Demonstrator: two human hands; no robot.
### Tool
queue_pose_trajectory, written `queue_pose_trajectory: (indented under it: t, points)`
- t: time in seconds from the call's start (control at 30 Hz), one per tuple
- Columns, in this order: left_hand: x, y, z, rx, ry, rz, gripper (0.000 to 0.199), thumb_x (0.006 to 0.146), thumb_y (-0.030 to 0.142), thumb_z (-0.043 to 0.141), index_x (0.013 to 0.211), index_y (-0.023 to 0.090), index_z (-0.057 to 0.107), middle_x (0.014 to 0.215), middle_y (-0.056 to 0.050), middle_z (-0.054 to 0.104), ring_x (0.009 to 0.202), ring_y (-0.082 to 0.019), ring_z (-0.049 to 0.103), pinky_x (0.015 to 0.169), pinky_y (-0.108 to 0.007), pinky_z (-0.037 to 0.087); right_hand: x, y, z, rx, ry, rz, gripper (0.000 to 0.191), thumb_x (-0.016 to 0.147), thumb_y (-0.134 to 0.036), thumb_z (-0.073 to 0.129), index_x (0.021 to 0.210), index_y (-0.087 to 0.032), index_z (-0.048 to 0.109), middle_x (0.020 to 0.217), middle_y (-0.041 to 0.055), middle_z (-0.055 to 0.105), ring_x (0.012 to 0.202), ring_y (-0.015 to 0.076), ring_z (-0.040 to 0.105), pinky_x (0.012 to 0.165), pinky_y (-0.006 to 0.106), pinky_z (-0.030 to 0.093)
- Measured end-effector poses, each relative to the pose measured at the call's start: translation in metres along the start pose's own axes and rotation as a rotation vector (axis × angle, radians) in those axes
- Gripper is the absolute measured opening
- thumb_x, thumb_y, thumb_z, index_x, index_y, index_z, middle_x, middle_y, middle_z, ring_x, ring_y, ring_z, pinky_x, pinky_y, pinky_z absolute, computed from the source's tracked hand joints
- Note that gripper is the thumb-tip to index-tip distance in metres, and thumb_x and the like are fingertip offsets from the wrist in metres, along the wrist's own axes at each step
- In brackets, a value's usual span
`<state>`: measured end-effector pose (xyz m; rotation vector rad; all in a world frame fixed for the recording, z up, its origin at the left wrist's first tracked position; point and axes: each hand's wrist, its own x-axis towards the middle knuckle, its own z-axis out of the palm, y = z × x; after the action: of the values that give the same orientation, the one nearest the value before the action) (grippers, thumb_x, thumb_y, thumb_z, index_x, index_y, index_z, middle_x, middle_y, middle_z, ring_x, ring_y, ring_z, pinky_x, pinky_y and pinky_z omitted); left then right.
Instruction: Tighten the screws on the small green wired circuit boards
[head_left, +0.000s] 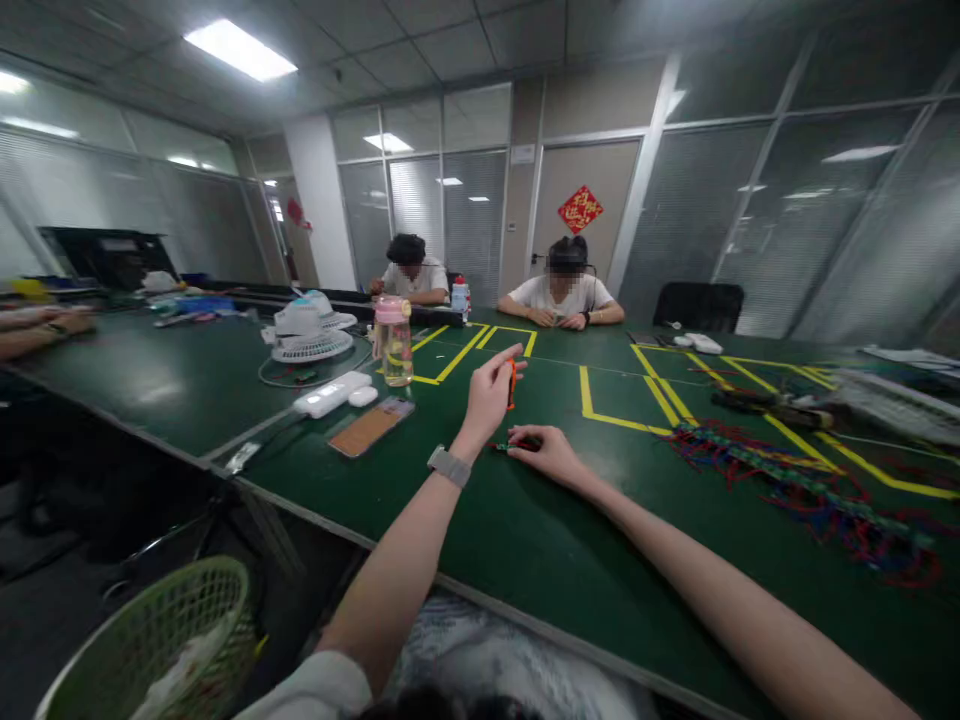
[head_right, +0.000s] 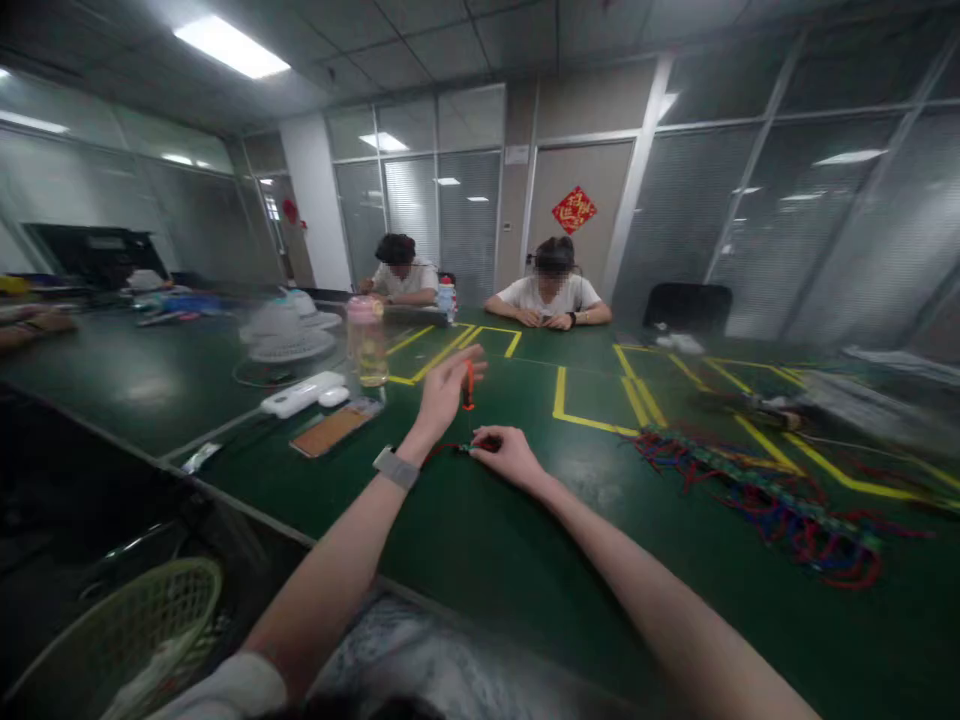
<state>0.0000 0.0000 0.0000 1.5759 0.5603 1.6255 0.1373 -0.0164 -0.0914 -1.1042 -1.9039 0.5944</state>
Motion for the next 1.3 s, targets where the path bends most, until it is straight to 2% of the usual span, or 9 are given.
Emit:
queue_pose_trajectory:
  t: [0.17, 0.27, 0.37, 0.53, 0.7, 0.87, 0.97, 1.07, 1.3]
  points:
    - [-0.0001, 0.0006, -0.0016, 0.172, 0.048, 0.058, 0.026, 0.079, 0.024, 0.061, 0.102, 0.016, 0.068, 0.098, -0.009, 0.069, 0.087, -0.017, 0.065, 0.078, -0.028, 0.051, 0.0008, -0.0028, -0.0012, -0.016, 0.007, -0.018, 0.011, 0.069, -0.024, 0.068, 0.076, -0.016, 0.071, 0.094, 0.0092, 0.071, 0.098, 0.0246, 0.064, 0.087, 0.037, 0.05]
    - [-0.0006, 0.0034, -0.0035, 0.306, 0.052, 0.132, 0.023, 0.076, 0.027, 0.065, 0.097, 0.019, 0.071, 0.103, -0.009, 0.067, 0.096, -0.019, 0.061, 0.081, -0.028, 0.049, 0.0003, -0.0048, -0.0019, -0.02, 0.009, -0.012, 0.011, 0.068, -0.024, 0.069, 0.076, -0.017, 0.071, 0.095, 0.009, 0.071, 0.099, 0.0246, 0.064, 0.089, 0.038, 0.049]
    - [-0.0004, 0.005, -0.0031, 0.243, 0.029, 0.117, 0.023, 0.085, 0.024, 0.054, 0.101, 0.019, 0.069, 0.111, -0.009, 0.065, 0.106, -0.018, 0.058, 0.086, -0.028, 0.047, -0.0001, -0.0062, -0.0021, -0.013, 0.009, -0.005, 0.01, 0.068, -0.023, 0.069, 0.076, -0.017, 0.071, 0.095, 0.0092, 0.071, 0.099, 0.0243, 0.064, 0.09, 0.038, 0.049]
    - [0.0, 0.0008, -0.0005, 0.038, 0.01, -0.022, 0.03, 0.086, 0.022, 0.05, 0.112, 0.016, 0.063, 0.108, -0.01, 0.067, 0.085, -0.016, 0.066, 0.075, -0.029, 0.052, -0.0003, -0.0062, -0.002, 0.001, 0.002, 0.007, 0.01, 0.069, -0.024, 0.069, 0.075, -0.017, 0.071, 0.095, 0.0087, 0.071, 0.099, 0.0241, 0.064, 0.09, 0.037, 0.049]
    - [-0.0011, 0.0016, -0.0032, 0.261, 0.026, 0.088, 0.025, 0.077, 0.028, 0.065, 0.1, 0.018, 0.07, 0.099, -0.008, 0.067, 0.086, -0.016, 0.063, 0.073, -0.025, 0.05, -0.0002, -0.006, -0.002, 0.017, 0.004, -0.003, 0.01, 0.069, -0.024, 0.069, 0.076, -0.017, 0.071, 0.095, 0.0089, 0.071, 0.099, 0.0237, 0.064, 0.089, 0.037, 0.049]
    - [0.0002, 0.0043, -0.003, 0.191, 0.018, 0.067, 0.026, 0.086, 0.024, 0.05, 0.104, 0.019, 0.068, 0.112, -0.009, 0.064, 0.1, -0.018, 0.061, 0.084, -0.03, 0.048, -0.0002, -0.0071, -0.0022, -0.002, 0.0, -0.005, 0.01, 0.069, -0.023, 0.068, 0.076, -0.017, 0.071, 0.094, 0.0088, 0.071, 0.099, 0.0234, 0.064, 0.09, 0.037, 0.049]
    - [0.0003, 0.0029, -0.0012, 0.06, 0.004, -0.024, 0.03, 0.087, 0.024, 0.049, 0.111, 0.017, 0.064, 0.108, -0.01, 0.067, 0.087, -0.016, 0.065, 0.078, -0.031, 0.051, -0.0002, -0.0075, -0.0025, -0.012, 0.002, -0.001, 0.009, 0.069, -0.022, 0.069, 0.076, -0.017, 0.071, 0.095, 0.0087, 0.071, 0.099, 0.0233, 0.064, 0.09, 0.037, 0.049]
    - [-0.0009, 0.0022, -0.0012, 0.131, 0.01, 0.001, 0.027, 0.082, 0.026, 0.058, 0.106, 0.016, 0.066, 0.097, -0.009, 0.068, 0.078, -0.015, 0.064, 0.073, -0.029, 0.051, -0.0003, -0.008, -0.0028, -0.019, 0.001, -0.001, 0.008, 0.069, -0.022, 0.068, 0.075, -0.017, 0.071, 0.095, 0.0084, 0.071, 0.099, 0.0234, 0.064, 0.09, 0.037, 0.049]
    - [0.0008, 0.003, -0.0042, 0.237, 0.027, 0.082, 0.024, 0.086, 0.023, 0.051, 0.101, 0.02, 0.069, 0.112, -0.008, 0.063, 0.104, -0.018, 0.058, 0.085, -0.028, 0.048, -0.0003, -0.0078, -0.0025, -0.027, 0.003, 0.011, 0.009, 0.07, -0.023, 0.069, 0.077, -0.017, 0.072, 0.097, 0.0081, 0.071, 0.1, 0.0231, 0.064, 0.091, 0.037, 0.049]
